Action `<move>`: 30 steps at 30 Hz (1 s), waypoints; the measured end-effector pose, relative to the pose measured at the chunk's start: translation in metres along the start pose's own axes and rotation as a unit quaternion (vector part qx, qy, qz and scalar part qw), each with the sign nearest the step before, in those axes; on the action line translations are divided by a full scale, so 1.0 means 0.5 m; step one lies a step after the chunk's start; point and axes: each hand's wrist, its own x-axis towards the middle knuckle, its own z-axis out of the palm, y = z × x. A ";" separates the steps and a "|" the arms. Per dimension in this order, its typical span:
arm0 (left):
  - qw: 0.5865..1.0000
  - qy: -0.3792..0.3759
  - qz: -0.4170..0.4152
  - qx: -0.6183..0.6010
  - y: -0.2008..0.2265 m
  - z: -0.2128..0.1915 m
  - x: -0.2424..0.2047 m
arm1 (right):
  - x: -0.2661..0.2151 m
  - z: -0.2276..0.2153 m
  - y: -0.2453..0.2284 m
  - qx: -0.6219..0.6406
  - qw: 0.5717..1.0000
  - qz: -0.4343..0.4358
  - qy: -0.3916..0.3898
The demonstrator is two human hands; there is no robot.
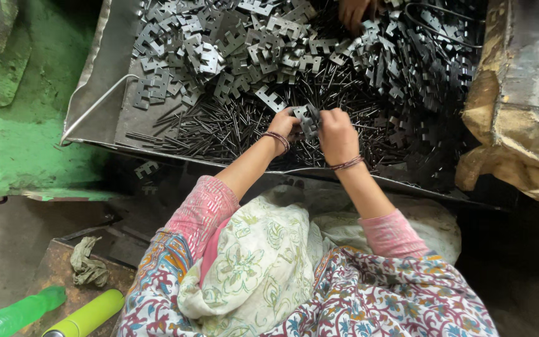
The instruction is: The person inserts metal rods into small metal brackets by hand, repeatedly picking up brackets and rods from a bin and assembling them. The assembled units are placed into a sack to the right.
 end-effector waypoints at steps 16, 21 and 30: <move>0.998 -0.044 0.049 -0.008 0.009 0.007 -0.008 | -0.001 0.025 -0.017 0.083 0.996 0.026 -0.018; 0.997 -0.051 0.040 0.030 0.025 0.011 -0.050 | -0.008 0.046 -0.003 0.106 0.993 0.041 -0.026; 0.992 -0.071 0.012 0.100 0.079 0.051 -0.109 | 0.033 -0.164 0.139 0.247 0.954 0.163 0.039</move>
